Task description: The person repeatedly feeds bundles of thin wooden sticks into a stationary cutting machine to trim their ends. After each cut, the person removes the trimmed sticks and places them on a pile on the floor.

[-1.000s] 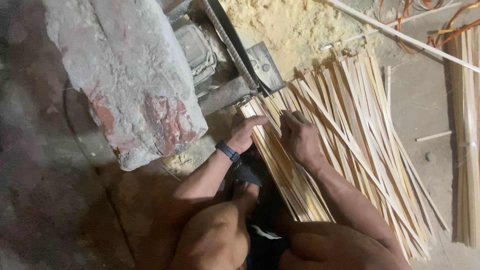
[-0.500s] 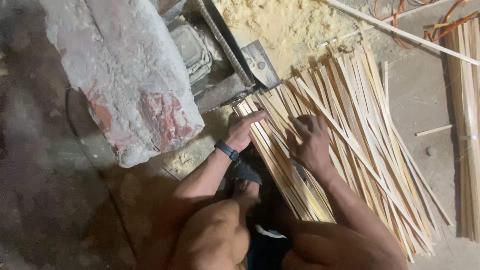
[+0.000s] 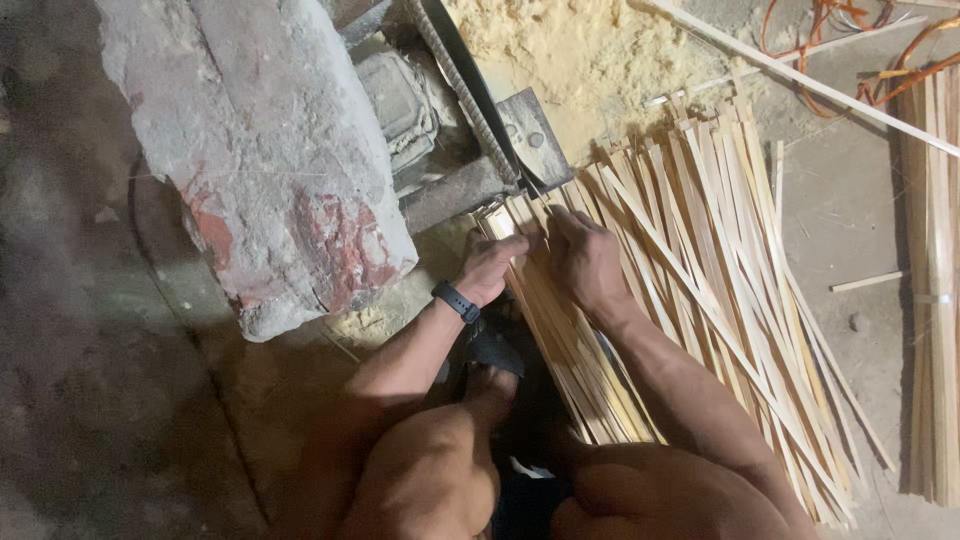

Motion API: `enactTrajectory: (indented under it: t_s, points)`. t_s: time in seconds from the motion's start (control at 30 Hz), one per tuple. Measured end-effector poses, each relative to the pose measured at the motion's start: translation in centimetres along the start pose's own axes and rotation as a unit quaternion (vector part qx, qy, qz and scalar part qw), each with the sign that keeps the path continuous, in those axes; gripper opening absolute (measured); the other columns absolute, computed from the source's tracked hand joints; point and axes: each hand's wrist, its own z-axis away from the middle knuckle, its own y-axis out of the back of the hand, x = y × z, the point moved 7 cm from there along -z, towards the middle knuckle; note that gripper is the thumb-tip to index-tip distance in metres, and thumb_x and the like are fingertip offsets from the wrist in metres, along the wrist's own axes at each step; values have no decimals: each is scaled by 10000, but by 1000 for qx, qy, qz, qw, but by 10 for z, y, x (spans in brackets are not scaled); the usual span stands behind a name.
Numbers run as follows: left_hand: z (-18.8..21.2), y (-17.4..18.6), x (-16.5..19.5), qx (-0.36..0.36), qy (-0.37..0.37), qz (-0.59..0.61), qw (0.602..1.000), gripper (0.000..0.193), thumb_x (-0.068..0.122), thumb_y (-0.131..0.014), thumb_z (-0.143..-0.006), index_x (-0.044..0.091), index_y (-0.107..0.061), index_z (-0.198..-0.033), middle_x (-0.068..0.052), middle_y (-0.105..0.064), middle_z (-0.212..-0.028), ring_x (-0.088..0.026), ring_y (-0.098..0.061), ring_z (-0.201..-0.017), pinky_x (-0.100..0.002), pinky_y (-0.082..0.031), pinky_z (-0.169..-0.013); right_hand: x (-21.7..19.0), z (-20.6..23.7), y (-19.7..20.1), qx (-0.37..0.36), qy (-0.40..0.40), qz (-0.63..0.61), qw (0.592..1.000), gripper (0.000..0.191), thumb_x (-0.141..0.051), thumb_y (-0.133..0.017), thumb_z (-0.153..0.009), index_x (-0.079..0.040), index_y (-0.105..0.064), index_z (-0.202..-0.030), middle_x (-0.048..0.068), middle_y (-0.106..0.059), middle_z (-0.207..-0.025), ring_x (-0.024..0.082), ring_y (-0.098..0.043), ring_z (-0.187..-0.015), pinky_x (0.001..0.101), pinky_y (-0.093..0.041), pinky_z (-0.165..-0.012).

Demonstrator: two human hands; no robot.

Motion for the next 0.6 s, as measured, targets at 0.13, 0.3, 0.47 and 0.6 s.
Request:
enactTrajectory:
  t_s: [0.13, 0.3, 0.47, 0.6]
  points:
    - [10, -9, 18, -13, -63, 5, 998, 470, 240, -811, -846, -56, -708, -1195, -210, -677, -1343, -293, -576, -1297, -436, -398, -1138, 5, 3, 0, -27, -23, -23, 999, 98, -36, -662, -978, -23, -712, -1060, 135, -695, -811, 235, -663, -629, 373, -528, -536]
    - [45, -35, 52, -40, -93, 83, 991, 501, 169, -918, -756, -37, -690, -1153, -246, -692, -1125, -345, -648, -1008, -532, -505, -932, -4, 44, 40, 17, 19, 123, 992, 236, -99, -686, -933, -61, -730, -1161, 137, -710, -882, 221, -662, -653, 339, -536, -496]
    - [62, -51, 71, -15, -113, 32, 993, 361, 177, -870, -782, -53, -767, -1041, -171, -776, -1115, -208, -719, -1043, -331, -545, -993, -19, 67, 34, 11, 54, 75, 996, 369, -186, -703, -950, -44, -659, -1288, 140, -707, -935, 161, -654, -698, 282, -558, -517]
    - [70, -52, 76, -22, -113, 15, 993, 287, 151, -821, -841, -38, -771, -1050, -146, -774, -1072, -198, -706, -1000, -323, -542, -955, -1, 56, 16, -21, 21, 98, 995, 308, -130, -714, -948, 12, -689, -1221, 102, -669, -741, 140, -571, -502, 278, -467, -353]
